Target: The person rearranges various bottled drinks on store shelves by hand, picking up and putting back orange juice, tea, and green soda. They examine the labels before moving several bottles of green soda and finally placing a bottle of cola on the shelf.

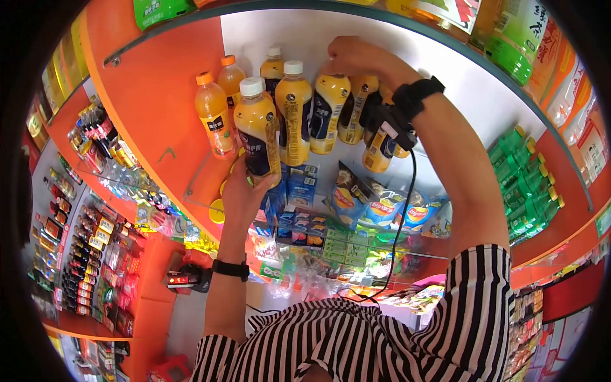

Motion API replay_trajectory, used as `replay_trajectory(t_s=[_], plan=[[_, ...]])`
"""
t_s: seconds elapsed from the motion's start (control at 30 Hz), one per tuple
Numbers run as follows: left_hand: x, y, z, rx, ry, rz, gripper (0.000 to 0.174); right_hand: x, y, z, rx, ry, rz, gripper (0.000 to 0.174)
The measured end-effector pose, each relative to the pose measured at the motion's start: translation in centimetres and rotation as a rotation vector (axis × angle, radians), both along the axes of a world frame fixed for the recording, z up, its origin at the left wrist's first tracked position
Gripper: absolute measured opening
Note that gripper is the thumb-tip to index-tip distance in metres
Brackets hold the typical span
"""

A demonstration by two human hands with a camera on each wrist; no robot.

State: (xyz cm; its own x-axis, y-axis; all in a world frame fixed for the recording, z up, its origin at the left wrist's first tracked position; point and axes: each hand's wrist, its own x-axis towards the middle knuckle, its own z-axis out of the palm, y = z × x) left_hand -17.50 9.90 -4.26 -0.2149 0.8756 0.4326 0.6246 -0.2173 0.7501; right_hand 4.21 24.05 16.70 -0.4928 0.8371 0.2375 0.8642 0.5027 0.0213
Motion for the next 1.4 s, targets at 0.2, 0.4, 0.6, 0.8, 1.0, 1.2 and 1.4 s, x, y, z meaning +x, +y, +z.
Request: replay_trajectory(t_s=[0.2,0.4,0.6,0.8,1.0,1.2,1.4], plan=[[0.1,0.0,0.1,0.065,-0.041,-0.046,0.056,-1.3,1.9,-1.2,0.089,-0.074,0.099,0.042],[0.2,0.2,-0.3,0.088,-0.037,-0.031,0.055,0.5,-0.4,0.0,-0.337,0.221,0.029,0.04],[0.4,-0.1,-0.1,0.072,-0.005,-0.007,0.055,3.1,0.6,0.1,0.241,0.022,0.067,0.037],[0.3,0.1,-0.3,0.088,0.026,0.01,0.057,3.7,3.2,-0.8,0.096,-0.244,-0.173,0.029],[0.2,0.1,-0.4,0.083,0.025,0.009,0.057,3.5,5.5,-1.4,-0.008,-0.352,-0.272,0.026],[0.2,0.1,-0.3,0.103,0.009,-0.016,0.057,5.3,1.2,1.2,0.205,-0.338,-0.203,0.029],[-0.1,0.9,-1.4,0.135,0.025,-0.028,0.059,7.0,-5.6,1.5,0.097,-0.43,-0.323,0.031]])
